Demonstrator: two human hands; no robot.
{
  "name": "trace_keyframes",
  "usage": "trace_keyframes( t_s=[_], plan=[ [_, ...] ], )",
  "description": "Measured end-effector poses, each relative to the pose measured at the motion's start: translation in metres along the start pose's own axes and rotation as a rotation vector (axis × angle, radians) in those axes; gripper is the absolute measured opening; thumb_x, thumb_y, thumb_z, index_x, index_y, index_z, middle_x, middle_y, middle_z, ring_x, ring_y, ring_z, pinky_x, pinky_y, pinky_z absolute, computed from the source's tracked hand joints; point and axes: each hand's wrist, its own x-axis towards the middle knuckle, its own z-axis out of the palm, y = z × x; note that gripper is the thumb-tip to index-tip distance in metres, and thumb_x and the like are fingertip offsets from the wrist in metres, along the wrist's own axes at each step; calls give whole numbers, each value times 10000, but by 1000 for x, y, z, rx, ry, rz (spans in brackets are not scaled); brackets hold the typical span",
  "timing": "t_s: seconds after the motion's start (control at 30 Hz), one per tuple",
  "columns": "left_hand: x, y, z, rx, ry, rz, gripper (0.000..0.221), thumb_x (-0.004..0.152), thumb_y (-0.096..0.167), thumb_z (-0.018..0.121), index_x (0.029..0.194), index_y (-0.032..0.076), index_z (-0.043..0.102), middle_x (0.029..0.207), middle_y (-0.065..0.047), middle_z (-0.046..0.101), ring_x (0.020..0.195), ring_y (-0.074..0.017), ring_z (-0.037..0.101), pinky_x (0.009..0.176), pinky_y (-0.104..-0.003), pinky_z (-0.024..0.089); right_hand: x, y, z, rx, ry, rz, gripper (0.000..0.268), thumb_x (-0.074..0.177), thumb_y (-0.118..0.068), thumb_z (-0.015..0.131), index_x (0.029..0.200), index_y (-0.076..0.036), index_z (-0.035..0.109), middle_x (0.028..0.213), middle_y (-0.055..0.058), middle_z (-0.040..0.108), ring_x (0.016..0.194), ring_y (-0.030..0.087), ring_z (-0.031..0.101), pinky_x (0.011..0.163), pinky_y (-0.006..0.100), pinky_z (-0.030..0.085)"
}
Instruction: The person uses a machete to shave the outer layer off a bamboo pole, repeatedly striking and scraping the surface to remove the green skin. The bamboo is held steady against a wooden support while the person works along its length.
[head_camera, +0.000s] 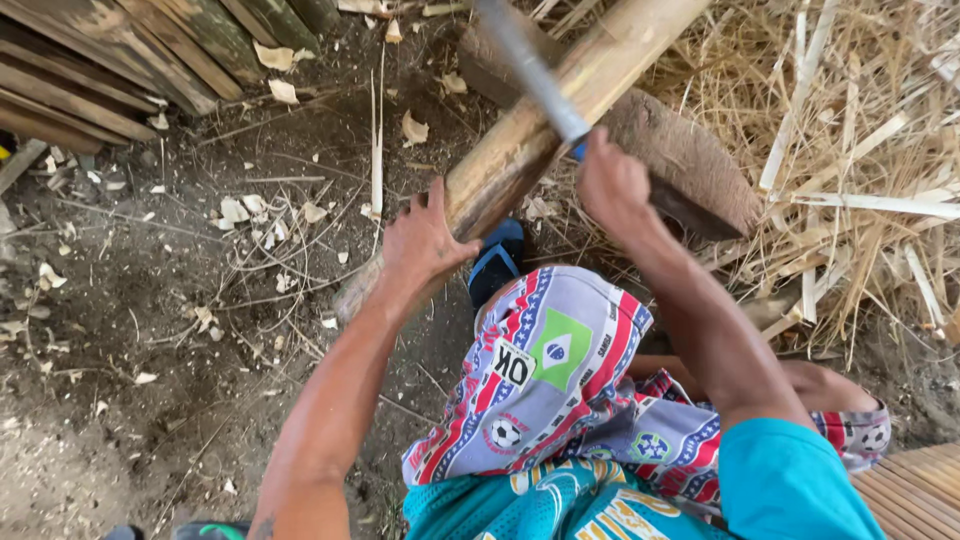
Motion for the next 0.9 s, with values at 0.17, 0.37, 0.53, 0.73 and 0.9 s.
trace_keyframes(
  t_s=[0.17,0.37,0.53,0.73,0.9],
  plan=[
    [10,-4,2,-10,-50,32,1194,627,667,779,1538,88,267,1339,-263,564,1018,-402,721,837,-473,646,-45,-33,13,-342,8,-538,273,967,-118,494,1208,3,450,912,228,677,637,329,734,377,414,558],
    [14,-2,11,-25,93,74,1220,633,662,827,1542,85,253,1290,-328,553,1056,-456,666,882,-516,565,-17,-20,-18,119,-46,22,347,1079,-77,377,1407,38,365,850,210,717,663,350,751,512,529,596],
    [16,3,11,-10,84,66,1188,663,685,810,1542,103,262,1317,-310,563,1076,-448,675,893,-514,577,-21,-3,17,-218,116,-427,144,958,-150,536,1083,-79,541,888,208,684,624,331,684,453,463,562],
    [10,10,2,6,40,23,1221,653,690,806,1557,126,210,1342,-300,527,1068,-449,664,884,-505,579,38,51,-36,226,197,99,313,1070,-138,438,1336,25,423,770,142,658,525,225,613,330,340,423],
    [21,-2,10,-19,22,45,1213,648,698,792,1559,125,232,1327,-303,552,1033,-427,696,875,-490,598,1,-11,16,-104,81,-162,191,944,-106,532,1129,-61,516,908,182,668,700,303,696,484,409,523]
  ],
)
